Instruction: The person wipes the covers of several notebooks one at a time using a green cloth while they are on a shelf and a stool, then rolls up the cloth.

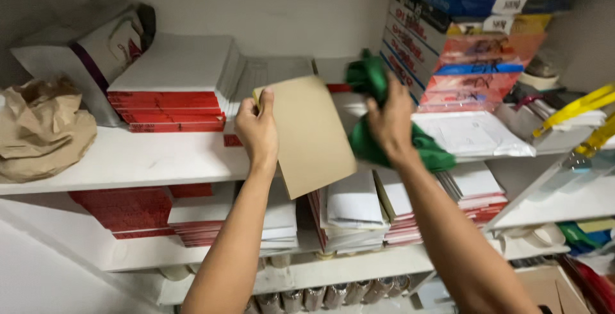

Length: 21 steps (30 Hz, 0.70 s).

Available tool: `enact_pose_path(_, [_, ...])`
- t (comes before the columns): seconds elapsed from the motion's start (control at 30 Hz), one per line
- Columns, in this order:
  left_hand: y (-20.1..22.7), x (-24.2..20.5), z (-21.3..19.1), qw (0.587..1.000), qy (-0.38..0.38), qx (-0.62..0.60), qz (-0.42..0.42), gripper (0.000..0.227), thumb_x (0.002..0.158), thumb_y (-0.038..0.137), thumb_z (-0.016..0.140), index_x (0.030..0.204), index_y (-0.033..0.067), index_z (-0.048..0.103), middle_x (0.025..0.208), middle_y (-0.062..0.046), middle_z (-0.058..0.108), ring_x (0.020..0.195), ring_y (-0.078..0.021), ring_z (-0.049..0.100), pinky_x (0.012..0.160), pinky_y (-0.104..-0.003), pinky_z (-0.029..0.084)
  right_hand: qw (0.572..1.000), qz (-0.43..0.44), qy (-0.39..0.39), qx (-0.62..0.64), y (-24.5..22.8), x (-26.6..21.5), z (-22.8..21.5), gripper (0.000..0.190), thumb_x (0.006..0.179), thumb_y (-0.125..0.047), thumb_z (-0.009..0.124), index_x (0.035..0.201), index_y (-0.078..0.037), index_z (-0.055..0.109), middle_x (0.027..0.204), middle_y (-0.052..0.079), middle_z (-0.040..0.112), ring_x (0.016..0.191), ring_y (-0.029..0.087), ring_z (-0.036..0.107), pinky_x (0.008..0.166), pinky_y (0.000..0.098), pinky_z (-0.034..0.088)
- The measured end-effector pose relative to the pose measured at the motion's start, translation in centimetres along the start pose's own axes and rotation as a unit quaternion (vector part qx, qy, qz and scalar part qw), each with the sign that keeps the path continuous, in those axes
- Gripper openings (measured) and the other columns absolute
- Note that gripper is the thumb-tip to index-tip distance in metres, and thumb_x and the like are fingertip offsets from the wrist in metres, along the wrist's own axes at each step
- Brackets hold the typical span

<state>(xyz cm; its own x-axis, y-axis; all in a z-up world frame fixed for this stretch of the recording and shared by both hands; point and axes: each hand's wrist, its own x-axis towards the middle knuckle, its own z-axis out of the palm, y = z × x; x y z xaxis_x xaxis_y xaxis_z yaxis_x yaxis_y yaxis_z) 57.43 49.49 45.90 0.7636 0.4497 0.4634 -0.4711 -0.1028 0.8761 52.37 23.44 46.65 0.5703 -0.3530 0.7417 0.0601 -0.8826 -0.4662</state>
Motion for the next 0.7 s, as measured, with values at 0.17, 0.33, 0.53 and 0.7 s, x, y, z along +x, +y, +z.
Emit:
enact_pose_path(0.17, [-1.2, 3.3, 0.7, 0.992, -0.025, 0.081, -0.098, 0.041, 0.086, 0.049, 0.075, 0.090, 0.0088, 0.074, 0.086, -0.013, 0.076, 0.095, -0.0369, 0.072, 0.082, -0.045, 0.055, 0.926, -0.295, -0.201, -0.126, -11.4, -5.2, -1.3, 0.078, 0.079, -0.035, 0.079, 0.150, -0.027, 0.049, 0.128, 0.017, 0.059, 0.115, 0.044, 0.061, 0.085, 0.0605, 0.056])
enact_pose_path(0.33, [-2.6, 3.9, 0.6, 0.978, -0.066, 0.195, -0.018, 0.034, 0.094, 0.039, 0.069, 0.085, 0.0060, 0.070, 0.078, -0.016, 0.072, 0.088, -0.0396, 0.072, 0.077, -0.049, 0.055, 0.939, -0.194, -0.223, -0.178, -9.7, -1.0, 3.9, 0.065, 0.088, -0.039, 0.068, 0.149, -0.035, 0.047, 0.129, 0.010, 0.055, 0.116, 0.041, 0.061, 0.087, 0.0576, 0.055])
enact_pose_path(0.53, [-4.7, 5.8, 0.8, 0.966, -0.094, 0.237, -0.030, 0.034, 0.098, 0.031, 0.058, 0.094, -0.0002, 0.070, 0.089, -0.026, 0.072, 0.099, -0.0460, 0.070, 0.087, -0.055, 0.054, 0.912, -0.318, -0.169, -0.197, -11.3, -5.1, 2.2, 0.065, 0.078, -0.036, 0.075, 0.139, -0.020, 0.058, 0.115, 0.016, 0.064, 0.105, 0.043, 0.067, 0.078, 0.0565, 0.057])
enact_pose_path(0.7, [-4.8, 5.5, 0.9, 0.964, -0.083, 0.253, -0.009, 0.031, 0.098, 0.029, 0.057, 0.095, 0.0003, 0.069, 0.092, -0.026, 0.073, 0.099, -0.0468, 0.070, 0.086, -0.057, 0.054, 0.907, -0.339, -0.171, -0.180, -9.1, -6.3, -0.8, 0.070, 0.074, -0.033, 0.082, 0.139, -0.021, 0.059, 0.109, 0.012, 0.066, 0.098, 0.037, 0.069, 0.070, 0.0494, 0.061])
